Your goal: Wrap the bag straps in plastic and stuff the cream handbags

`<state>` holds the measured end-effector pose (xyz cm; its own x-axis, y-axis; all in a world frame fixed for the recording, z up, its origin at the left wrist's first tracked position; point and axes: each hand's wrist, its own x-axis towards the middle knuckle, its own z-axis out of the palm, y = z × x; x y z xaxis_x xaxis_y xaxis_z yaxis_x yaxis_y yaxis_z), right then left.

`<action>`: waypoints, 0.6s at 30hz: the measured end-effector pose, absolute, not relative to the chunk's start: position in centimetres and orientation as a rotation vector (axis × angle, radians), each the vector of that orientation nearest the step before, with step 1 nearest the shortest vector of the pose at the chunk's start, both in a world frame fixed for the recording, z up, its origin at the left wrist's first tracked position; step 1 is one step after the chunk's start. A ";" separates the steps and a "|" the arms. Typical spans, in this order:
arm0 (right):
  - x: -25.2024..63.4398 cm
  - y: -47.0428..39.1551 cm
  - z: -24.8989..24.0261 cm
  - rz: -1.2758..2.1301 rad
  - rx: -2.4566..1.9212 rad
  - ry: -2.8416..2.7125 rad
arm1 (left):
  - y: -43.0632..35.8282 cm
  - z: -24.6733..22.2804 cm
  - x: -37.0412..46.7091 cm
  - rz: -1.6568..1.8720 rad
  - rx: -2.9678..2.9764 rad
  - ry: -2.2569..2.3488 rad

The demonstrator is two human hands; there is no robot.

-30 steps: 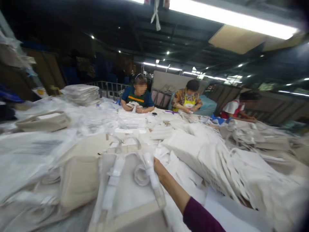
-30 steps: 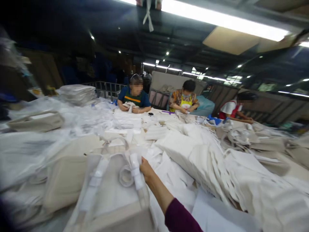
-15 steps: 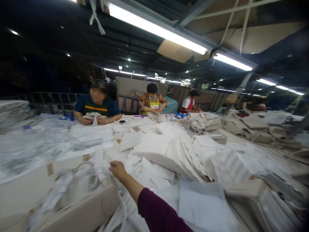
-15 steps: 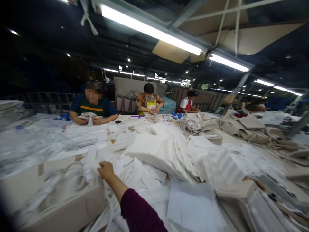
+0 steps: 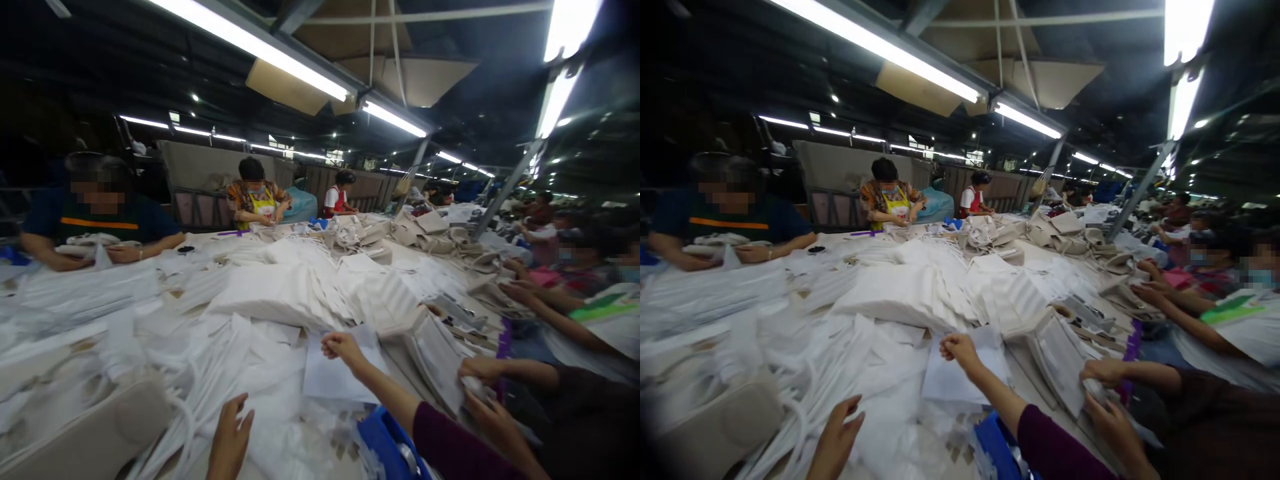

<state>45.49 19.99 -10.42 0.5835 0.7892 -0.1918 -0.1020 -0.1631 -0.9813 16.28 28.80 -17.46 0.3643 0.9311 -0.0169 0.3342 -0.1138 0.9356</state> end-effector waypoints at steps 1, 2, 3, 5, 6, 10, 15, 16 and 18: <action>48.3 19.0 -10.0 0.832 -1.539 -0.577 | 28.9 -16.9 19.5 0.767 1.756 1.125; 51.1 18.2 -9.6 0.793 -1.531 -0.553 | 28.8 -16.2 22.8 0.766 1.884 1.098; 53.9 17.5 -9.3 0.757 -1.521 -0.532 | 28.5 -15.6 26.1 0.773 2.018 1.062; 59.6 16.7 -8.8 0.689 -1.500 -0.494 | 27.4 -14.6 32.5 0.719 2.280 1.000; 62.4 16.5 -8.6 0.657 -1.492 -0.478 | 26.7 -14.4 35.5 0.671 2.395 1.019; 73.7 17.1 -7.9 0.565 -1.497 -0.449 | 24.5 -16.8 46.0 0.430 2.644 1.433; 86.9 20.2 -7.9 0.467 -1.559 -0.457 | 23.8 -22.9 52.6 0.276 2.765 1.699; 89.3 21.0 -8.1 0.443 -1.573 -0.461 | 23.8 -23.7 53.0 0.255 2.820 1.657; 93.5 22.8 -8.7 0.398 -1.603 -0.476 | 23.9 -24.4 53.3 0.207 2.830 1.650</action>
